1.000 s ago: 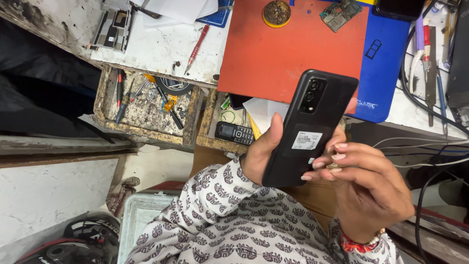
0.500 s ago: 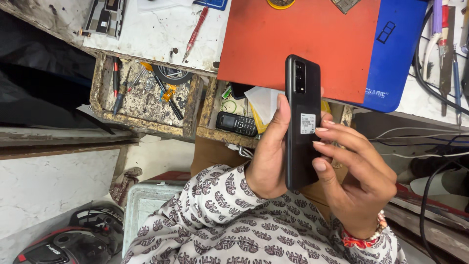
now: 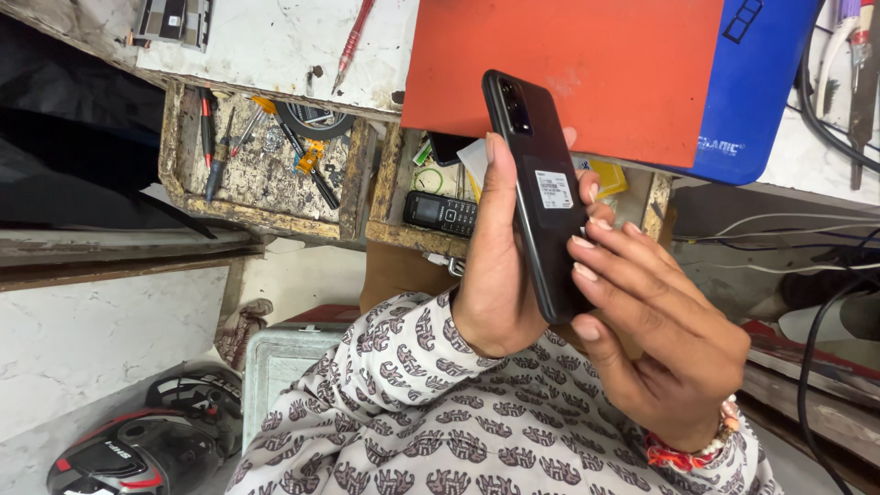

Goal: The person removes the back cover of a mobile phone by hand and uses a metal opening tool and tweezers to pry it further along the edges.

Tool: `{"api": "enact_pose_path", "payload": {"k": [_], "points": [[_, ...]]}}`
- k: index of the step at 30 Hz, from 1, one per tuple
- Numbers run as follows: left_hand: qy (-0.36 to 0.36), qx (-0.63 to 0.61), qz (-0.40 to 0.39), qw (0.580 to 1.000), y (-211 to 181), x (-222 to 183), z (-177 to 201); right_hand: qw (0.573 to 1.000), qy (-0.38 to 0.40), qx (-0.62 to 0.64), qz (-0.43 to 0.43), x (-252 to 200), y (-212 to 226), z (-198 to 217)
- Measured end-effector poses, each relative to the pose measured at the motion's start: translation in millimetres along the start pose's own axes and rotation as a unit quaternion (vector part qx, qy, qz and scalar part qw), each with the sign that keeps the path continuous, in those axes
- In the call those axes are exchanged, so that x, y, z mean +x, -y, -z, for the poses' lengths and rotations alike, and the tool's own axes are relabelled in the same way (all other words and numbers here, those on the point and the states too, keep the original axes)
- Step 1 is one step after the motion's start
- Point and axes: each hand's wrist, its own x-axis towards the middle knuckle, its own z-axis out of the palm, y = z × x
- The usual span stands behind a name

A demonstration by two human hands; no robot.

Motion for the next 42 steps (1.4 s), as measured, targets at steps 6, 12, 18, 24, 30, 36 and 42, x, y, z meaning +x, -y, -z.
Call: {"api": "enact_pose_path", "payload": {"k": [6, 12, 18, 24, 30, 36, 42], "points": [[-0.02, 0.017, 0.006, 1.0, -0.5, 1.2, -4.7, 0.999, -0.051, 0.012, 0.011, -0.6, -0.9, -5.9], [-0.004, 0.05, -0.009, 0.999, 2.5, 1.7, -1.7, 0.994, -0.059, -0.061, 0.066, -3.4, -7.3, -10.0], [0.101, 0.2, -0.072, 0.972, -14.9, -0.8, -3.6, 0.987, -0.133, -0.084, 0.036, -13.0, -20.1, -15.3], [0.083, 0.313, -0.123, 0.938, -8.0, -5.9, -2.0, 0.985, -0.16, -0.064, -0.014, -29.4, -32.7, -11.8], [0.079, 0.324, -0.15, 0.931, -1.8, -9.9, 0.5, 0.985, -0.163, -0.041, -0.025, -33.9, -37.1, -11.9], [0.084, 0.326, -0.158, 0.928, -0.7, -8.6, -1.0, 0.984, -0.169, -0.032, -0.035, -27.3, -31.3, -12.4], [0.107, 0.349, -0.157, 0.918, -2.9, -8.3, 2.6, 0.963, -0.178, -0.163, 0.121, -9.2, -28.7, -1.7]]}}
